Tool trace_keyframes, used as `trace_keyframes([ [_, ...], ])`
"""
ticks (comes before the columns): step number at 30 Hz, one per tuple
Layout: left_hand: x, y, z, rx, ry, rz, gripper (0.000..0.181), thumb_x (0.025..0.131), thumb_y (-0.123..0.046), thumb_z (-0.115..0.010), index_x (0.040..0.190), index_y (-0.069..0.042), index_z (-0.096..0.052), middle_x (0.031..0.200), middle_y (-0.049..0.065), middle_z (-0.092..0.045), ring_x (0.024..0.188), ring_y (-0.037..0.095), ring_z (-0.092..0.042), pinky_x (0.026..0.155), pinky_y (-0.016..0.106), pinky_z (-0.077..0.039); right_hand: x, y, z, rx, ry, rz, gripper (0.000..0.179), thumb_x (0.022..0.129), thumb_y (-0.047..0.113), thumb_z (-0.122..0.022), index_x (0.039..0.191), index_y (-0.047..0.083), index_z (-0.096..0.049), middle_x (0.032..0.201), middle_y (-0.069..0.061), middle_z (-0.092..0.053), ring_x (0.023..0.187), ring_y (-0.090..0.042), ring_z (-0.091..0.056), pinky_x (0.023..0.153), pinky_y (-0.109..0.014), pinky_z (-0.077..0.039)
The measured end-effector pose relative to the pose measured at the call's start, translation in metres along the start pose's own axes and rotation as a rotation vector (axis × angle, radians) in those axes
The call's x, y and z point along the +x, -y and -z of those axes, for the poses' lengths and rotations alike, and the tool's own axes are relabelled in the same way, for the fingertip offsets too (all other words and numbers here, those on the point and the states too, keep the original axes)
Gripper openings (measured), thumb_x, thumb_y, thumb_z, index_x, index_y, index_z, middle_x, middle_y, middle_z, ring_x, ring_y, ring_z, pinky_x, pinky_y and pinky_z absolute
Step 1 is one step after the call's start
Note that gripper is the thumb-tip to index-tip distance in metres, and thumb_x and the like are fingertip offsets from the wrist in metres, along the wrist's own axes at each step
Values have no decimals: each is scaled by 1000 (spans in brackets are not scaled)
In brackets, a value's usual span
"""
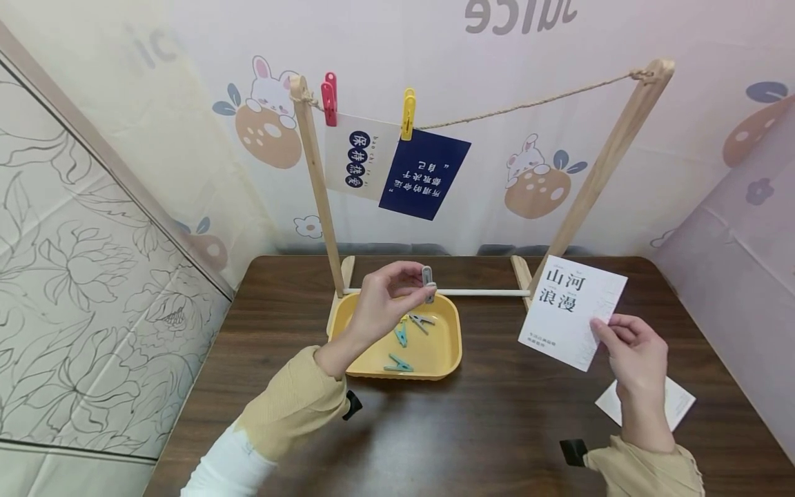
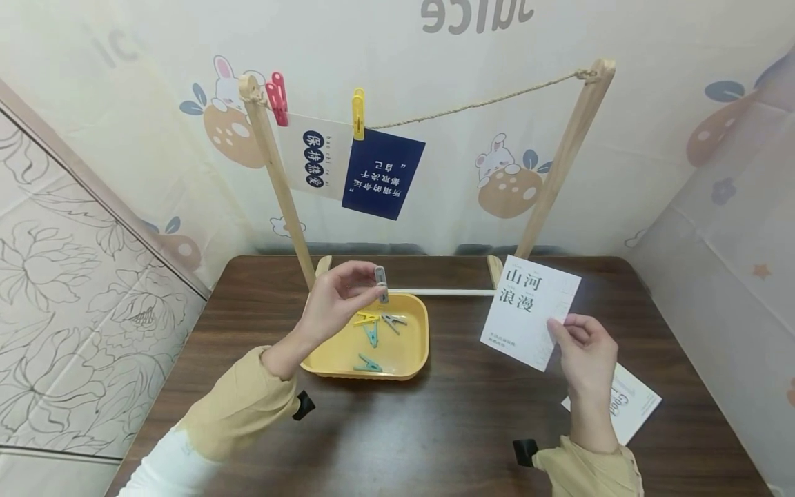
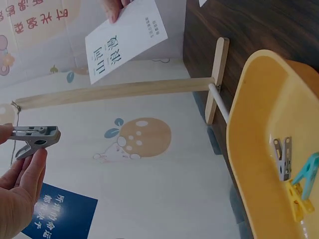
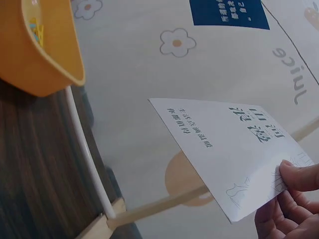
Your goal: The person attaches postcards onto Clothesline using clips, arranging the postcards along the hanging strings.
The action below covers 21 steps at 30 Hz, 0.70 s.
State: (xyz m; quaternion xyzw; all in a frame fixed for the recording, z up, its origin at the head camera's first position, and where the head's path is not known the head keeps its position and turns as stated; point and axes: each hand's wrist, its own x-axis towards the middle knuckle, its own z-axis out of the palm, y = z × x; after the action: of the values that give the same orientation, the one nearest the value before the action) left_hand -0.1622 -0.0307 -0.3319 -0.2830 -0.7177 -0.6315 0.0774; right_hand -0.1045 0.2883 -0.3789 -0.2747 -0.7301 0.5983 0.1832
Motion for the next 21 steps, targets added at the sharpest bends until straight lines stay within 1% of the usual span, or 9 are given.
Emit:
trace_keyframes([
  [1,3,-2,0,-2,7,-1,24,75,3,-66,97,8,-57,87,16,-60,78,20,-60,69,26,-51,0,2,-3,1,6,8,11,80,5,-63,81,10,-54,60,21,-57,55,3,-52,47,-11,-41],
  [4,10,-8,-1,0,26,-1,24,76,3,-66,98,9,-57,89,17,-60,80,21,-60,70,26,-51,0,10,-11,60,19,4,11,79,5,-65,81,9,-54,61,18,-58,56,1,-53,47,-11,-41],
  [10,22,-37,1,24,60,29,24,77,6,-63,98,13,-55,92,22,-59,83,29,-59,74,29,-50,-2,19,-25,135,53,7,13,78,4,-66,82,4,-54,63,12,-60,58,-2,-54,48,-12,-43],
  [12,26,-43,1,32,69,40,25,78,6,-62,99,14,-54,92,24,-59,84,30,-58,75,30,-50,-1,21,-29,139,66,12,13,78,5,-66,82,4,-54,64,11,-60,60,-3,-54,49,-12,-43],
  [14,30,-44,2,38,74,51,25,78,6,-62,100,15,-53,93,24,-58,84,29,-57,76,29,-49,-1,23,-33,134,73,18,13,78,5,-66,82,4,-54,65,11,-60,61,-3,-54,50,-11,-42],
  [17,38,-36,3,37,74,67,26,79,3,-62,102,12,-54,93,20,-58,84,24,-57,76,25,-49,0,26,-37,143,85,31,14,78,7,-66,84,3,-54,68,10,-61,63,-4,-54,52,-11,-42],
  [21,49,-24,4,25,71,71,26,80,-1,-63,103,8,-55,92,16,-59,83,19,-57,74,23,-49,1,31,-44,158,92,57,14,78,6,-66,85,1,-55,69,9,-61,65,-6,-54,53,-11,-43],
])
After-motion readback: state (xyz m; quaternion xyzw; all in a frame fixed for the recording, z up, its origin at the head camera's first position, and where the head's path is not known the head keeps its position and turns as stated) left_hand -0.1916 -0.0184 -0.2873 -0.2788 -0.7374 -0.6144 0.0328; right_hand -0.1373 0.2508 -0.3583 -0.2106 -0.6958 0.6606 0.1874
